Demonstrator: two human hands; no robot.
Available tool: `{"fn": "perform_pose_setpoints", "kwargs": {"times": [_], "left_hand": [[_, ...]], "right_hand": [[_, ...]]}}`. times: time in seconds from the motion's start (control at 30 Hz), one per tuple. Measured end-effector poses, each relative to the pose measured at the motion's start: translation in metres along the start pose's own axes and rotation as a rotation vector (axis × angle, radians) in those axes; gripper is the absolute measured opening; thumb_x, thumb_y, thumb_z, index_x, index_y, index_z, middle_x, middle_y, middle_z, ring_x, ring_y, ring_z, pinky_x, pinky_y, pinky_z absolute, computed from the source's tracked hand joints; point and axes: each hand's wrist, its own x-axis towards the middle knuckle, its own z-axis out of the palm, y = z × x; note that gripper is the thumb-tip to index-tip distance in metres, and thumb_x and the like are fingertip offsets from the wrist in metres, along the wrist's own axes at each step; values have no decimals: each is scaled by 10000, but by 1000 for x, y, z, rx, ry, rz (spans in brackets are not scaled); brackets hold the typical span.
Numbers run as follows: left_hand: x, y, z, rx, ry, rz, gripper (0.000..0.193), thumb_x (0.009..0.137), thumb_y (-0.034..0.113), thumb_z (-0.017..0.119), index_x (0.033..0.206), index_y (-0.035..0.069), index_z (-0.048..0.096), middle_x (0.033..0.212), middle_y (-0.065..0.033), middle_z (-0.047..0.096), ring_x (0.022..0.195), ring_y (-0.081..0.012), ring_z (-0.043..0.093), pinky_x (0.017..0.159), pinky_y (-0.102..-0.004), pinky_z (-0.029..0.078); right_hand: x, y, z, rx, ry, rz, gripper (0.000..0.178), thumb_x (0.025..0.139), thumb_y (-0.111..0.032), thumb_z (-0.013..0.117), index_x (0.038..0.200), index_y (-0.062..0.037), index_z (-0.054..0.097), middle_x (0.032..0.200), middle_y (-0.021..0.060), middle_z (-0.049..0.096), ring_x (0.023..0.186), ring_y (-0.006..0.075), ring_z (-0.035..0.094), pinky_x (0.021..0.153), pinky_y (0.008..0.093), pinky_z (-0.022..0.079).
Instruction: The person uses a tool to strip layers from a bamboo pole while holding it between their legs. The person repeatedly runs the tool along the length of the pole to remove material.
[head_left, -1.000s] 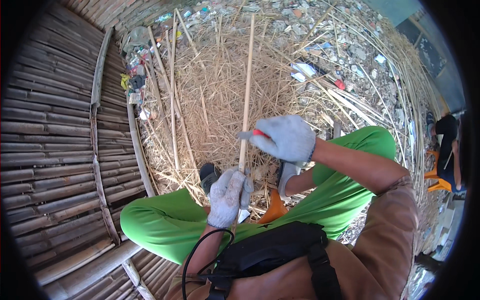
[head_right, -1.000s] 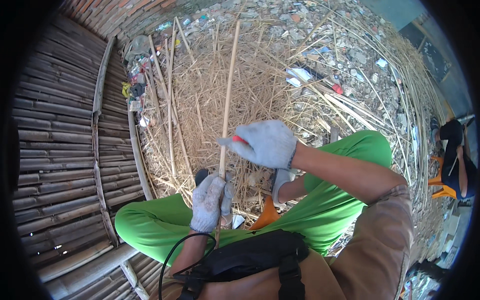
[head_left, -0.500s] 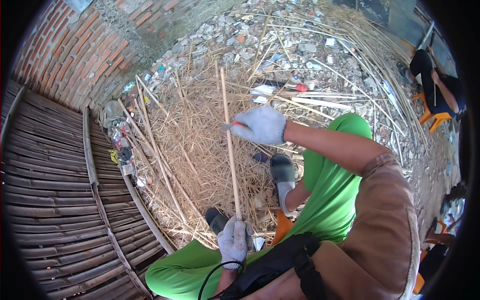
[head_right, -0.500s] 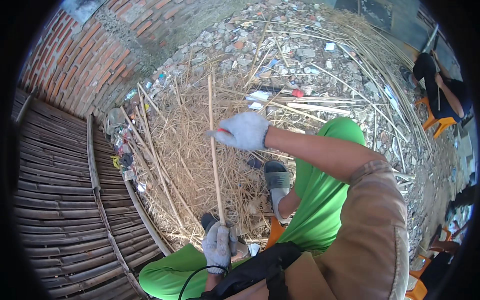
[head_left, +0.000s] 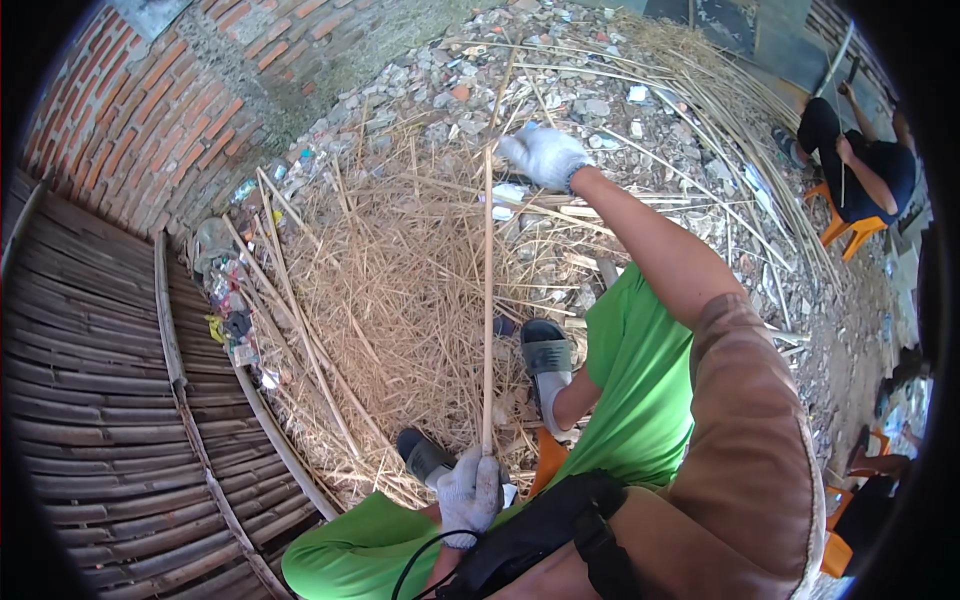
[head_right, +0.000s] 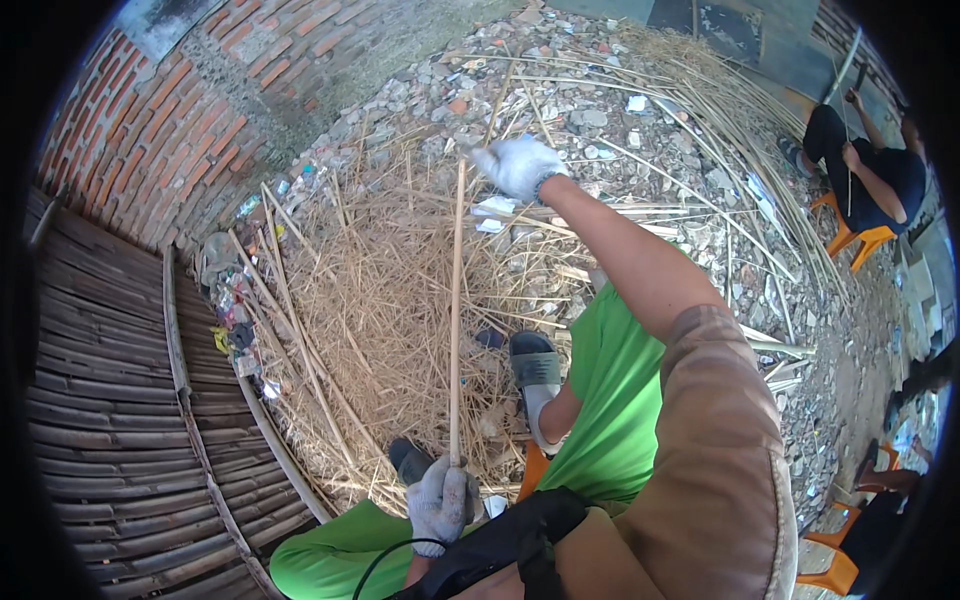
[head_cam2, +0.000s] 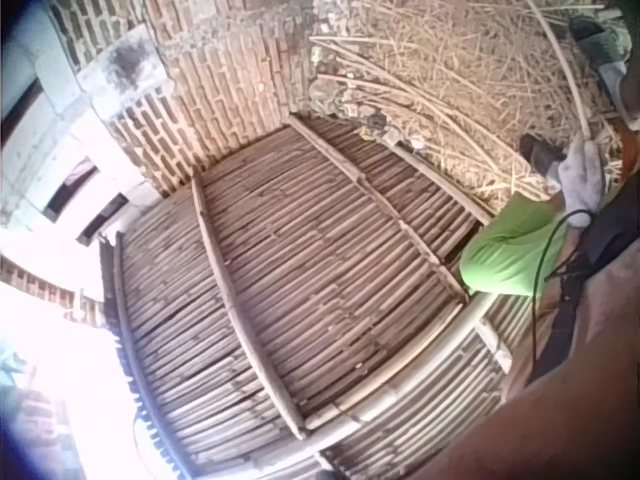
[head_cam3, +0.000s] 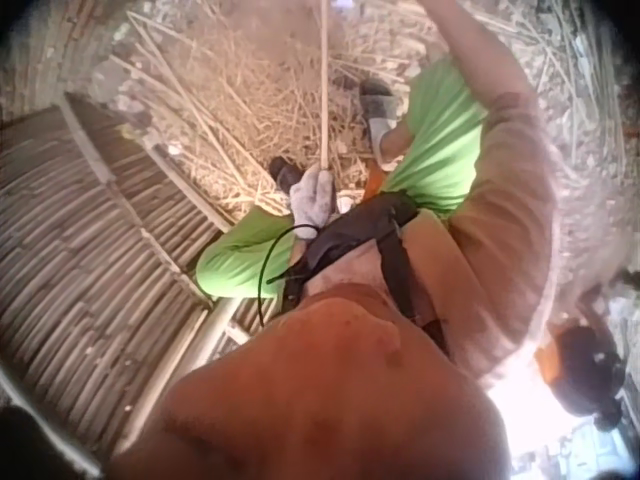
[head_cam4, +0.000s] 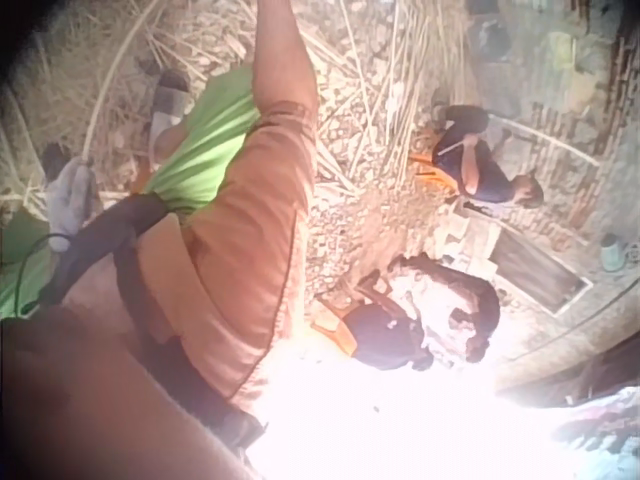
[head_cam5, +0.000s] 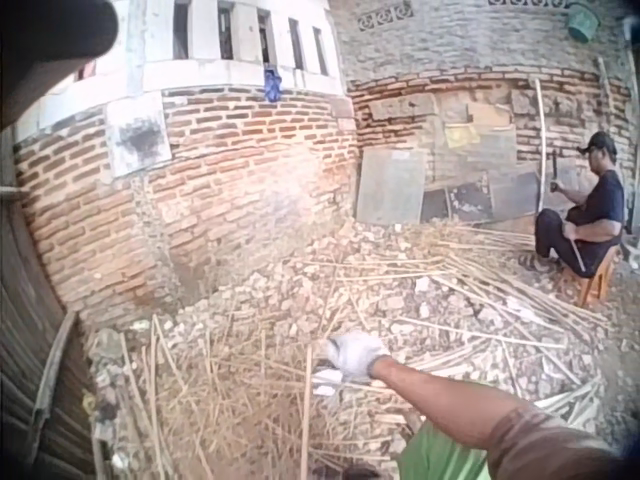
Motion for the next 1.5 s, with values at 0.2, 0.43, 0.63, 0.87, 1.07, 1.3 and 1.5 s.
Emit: {"fn": "perform_pose_setpoints", "kwargs": {"times": [0.2,0.43,0.63,0.87,1.07,1.3,1.5], "left_hand": [[7,12,-8,-409,-32,-287,399,1164,342,567,1285,-29,646,801,-45,722,542,-91,610,486,-271,494],[21,15,-18,-692,87,-394,371,1166,298,558,1355,-16,617,880,-29,724,554,-50,568,464,-217,448],[30,10,-22,-659,112,-364,355,1179,237,520,1389,-40,590,905,-59,724,546,-60,578,451,-231,452],[32,14,-20,-615,105,-359,338,1171,263,544,1328,-22,634,845,-30,695,530,-54,558,451,-234,438],[28,29,-19,-437,50,-302,369,1150,333,536,1064,2,674,720,-29,658,499,-86,582,454,-260,456],[5,2,-6,-201,61,-129,402,1141,369,547,1026,11,686,705,-35,698,539,-118,661,503,-300,519],[0,2,-15,2,-38,-29,361,1113,310,565,1164,-18,707,758,-88,752,610,-168,714,594,-340,569]], "right_hand": [[-36,-48,25,103,-55,-169,644,1135,-582,439,981,-40,751,880,236,762,881,431,753,851,518,579],[-129,-131,82,94,-402,-499,633,1117,-610,464,861,-80,698,756,213,711,736,438,734,697,557,583],[-189,-166,79,123,-546,-699,577,1094,-589,541,837,-96,696,704,185,699,657,408,729,603,535,583],[-165,-152,85,99,-411,-619,608,1091,-615,543,805,-98,687,698,173,706,646,407,723,598,546,579],[-112,-120,71,4,-344,-480,620,1111,-608,494,834,-88,687,725,193,709,676,418,722,625,552,573],[-64,-74,46,-21,-215,-424,644,1120,-630,454,918,-104,766,799,208,743,774,418,735,775,553,573],[-39,-43,41,6,-216,-314,651,1098,-687,445,1072,-129,779,950,196,781,918,415,754,843,532,597]]}}
